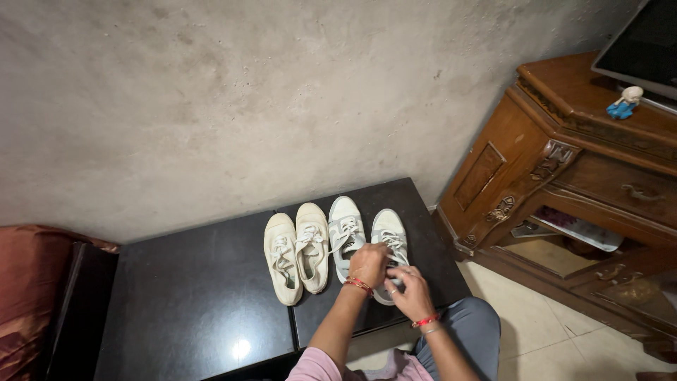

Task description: The person removes the laces from two pairs of white sneakers placed on a dark table and then re-laces each shoe, threading the laces through the eyelets and tying them into bows. The person handles the shoes one at a time, adjusting the laces and ensuring they are properly tied.

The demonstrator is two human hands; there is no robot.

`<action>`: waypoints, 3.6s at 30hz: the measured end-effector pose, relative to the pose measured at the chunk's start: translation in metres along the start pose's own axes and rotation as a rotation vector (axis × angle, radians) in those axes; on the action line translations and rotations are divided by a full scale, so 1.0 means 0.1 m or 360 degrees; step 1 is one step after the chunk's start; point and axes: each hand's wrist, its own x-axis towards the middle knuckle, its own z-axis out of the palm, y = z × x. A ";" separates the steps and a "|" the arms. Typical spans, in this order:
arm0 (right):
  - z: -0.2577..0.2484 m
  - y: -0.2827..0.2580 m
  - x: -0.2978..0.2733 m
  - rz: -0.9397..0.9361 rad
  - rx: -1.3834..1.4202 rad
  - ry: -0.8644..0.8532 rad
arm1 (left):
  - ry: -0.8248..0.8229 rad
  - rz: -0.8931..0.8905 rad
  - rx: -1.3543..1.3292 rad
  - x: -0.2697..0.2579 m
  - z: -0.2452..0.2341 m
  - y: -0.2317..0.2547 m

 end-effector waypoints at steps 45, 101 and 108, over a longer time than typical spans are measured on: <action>-0.16 0.49 0.64 0.0728 0.0807 -0.0059 | -0.0079 -0.0397 -0.0464 0.27 0.14 -0.01; -0.10 -0.21 0.69 0.0338 -0.0493 -0.0232 | -0.0121 -0.0587 -0.0950 0.23 0.45 -0.56; -0.17 -0.11 0.63 0.0432 -0.0388 -0.0074 | -0.0158 -0.0497 -0.1064 0.23 0.48 -0.52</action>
